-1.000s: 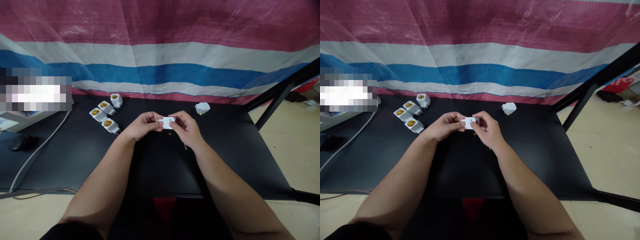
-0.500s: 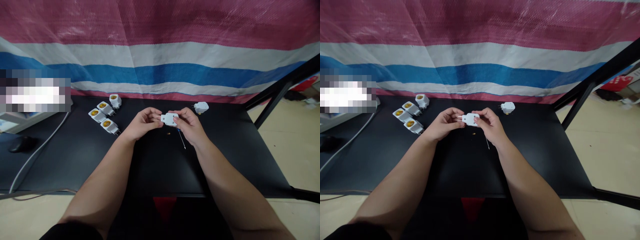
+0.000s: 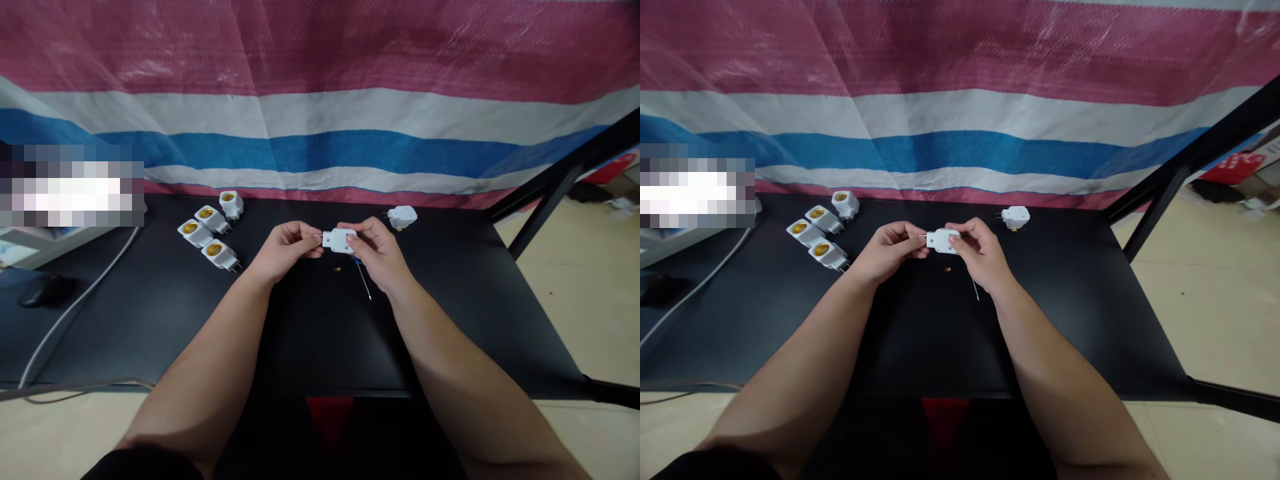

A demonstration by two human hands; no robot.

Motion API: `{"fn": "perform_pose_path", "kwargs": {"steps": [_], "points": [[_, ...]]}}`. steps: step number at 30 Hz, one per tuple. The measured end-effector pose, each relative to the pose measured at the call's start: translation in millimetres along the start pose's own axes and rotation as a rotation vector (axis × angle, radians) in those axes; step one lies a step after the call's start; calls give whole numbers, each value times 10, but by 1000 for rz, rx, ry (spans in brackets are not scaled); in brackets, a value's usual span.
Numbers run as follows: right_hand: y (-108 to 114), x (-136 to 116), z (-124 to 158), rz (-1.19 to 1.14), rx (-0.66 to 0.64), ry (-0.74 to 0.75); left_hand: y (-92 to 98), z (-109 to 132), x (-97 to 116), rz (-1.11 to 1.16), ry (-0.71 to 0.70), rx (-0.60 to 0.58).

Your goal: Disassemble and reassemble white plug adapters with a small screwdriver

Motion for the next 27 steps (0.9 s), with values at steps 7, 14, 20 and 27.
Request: {"fn": "perform_pose_path", "kwargs": {"steps": [7, 14, 20, 27], "points": [[2, -56, 6, 48, -29, 3, -1, -17, -29, -35, -73, 22], [-2, -70, 15, 8, -20, -18, -12, -13, -6, 62, -84, -27], [11, -25, 6, -90, -1, -63, -11, -23, -10, 17, -144, -6], [19, 1, -4, -161, 1, -64, -10, -21, -16, -20, -148, -17]]}}
Point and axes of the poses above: each hand's wrist, its own z-axis away from the middle knuckle, its own y-axis out of the back of the hand, x = y × z, the point moved 3 cm from there along -z, towards the middle knuckle, and after that the axes turned 15 degrees about -z, right-handed, at the moved point
